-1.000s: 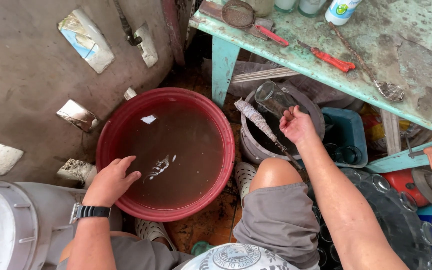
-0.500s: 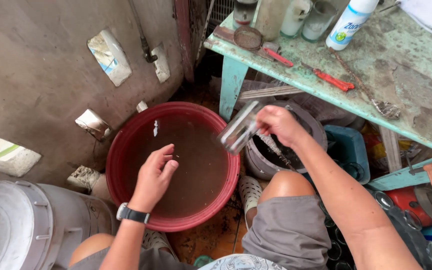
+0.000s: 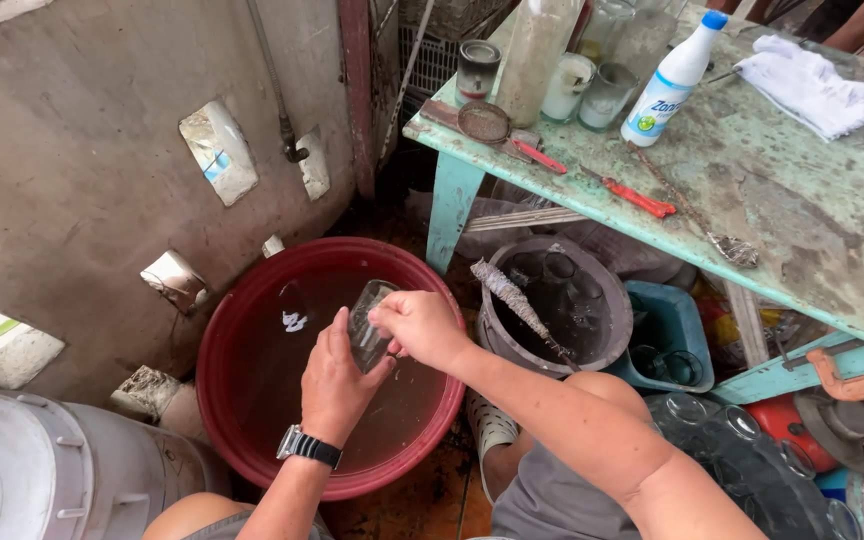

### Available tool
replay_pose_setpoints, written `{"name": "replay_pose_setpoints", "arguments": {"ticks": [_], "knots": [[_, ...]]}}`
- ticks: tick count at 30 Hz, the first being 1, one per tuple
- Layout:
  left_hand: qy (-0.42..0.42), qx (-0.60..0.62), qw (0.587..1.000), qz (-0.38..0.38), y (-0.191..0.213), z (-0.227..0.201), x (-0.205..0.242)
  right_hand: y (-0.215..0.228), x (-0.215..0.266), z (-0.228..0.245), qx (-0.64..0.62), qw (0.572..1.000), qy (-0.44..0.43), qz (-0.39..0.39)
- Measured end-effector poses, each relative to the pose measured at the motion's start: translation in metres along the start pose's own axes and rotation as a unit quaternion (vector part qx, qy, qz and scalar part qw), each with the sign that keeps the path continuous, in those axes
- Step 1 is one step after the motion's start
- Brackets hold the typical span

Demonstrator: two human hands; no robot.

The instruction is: Washing and rinsing a glass by hand in a basin of water using a sponge.

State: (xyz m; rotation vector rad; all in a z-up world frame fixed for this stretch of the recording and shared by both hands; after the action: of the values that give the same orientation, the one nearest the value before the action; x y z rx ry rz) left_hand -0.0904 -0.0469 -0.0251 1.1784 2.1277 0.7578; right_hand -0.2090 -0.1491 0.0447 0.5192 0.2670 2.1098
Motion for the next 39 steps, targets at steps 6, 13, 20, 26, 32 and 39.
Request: {"name": "replay_pose_setpoints", "arguments": {"ticks": [6, 13, 20, 26, 32, 39], "knots": [[0.159, 0.197, 0.966, 0.042, 0.020, -0.001, -0.007, 0.072, 0.002, 0.029, 0.176, 0.941, 0.216, -0.191], [0.255, 0.523, 0.813, 0.016, 0.030, 0.001, -0.010, 0.276, -0.046, -0.018, 0.470, 0.795, 0.159, -0.349], [0.274, 0.656, 0.703, 0.003, 0.015, 0.017, -0.008, 0.371, -0.088, -0.102, 0.584, 0.768, -0.079, -0.251], [0.271, 0.684, 0.676, -0.021, 0.005, 0.035, -0.009, 0.370, -0.092, -0.113, 0.644, 0.717, -0.040, -0.262], [0.288, 0.690, 0.664, -0.019, -0.005, 0.048, -0.006, 0.373, -0.092, -0.100, 0.657, 0.667, 0.077, -0.343], [0.328, 0.714, 0.618, 0.008, -0.016, 0.056, -0.018, 0.232, -0.034, -0.003, 0.385, 0.823, 0.271, -0.317]]}}
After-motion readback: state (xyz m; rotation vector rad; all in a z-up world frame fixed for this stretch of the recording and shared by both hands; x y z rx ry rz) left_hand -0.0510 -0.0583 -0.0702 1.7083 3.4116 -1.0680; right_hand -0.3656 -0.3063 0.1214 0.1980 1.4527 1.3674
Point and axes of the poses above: each hand's wrist, its own x-axis away from the middle knuckle, its own y-axis out of the back of the hand, z = x × y, the point moved 3 cm from there along -x, towards the middle knuckle, and after that the axes turned 8 degrees about x, right-handed, at the moved point
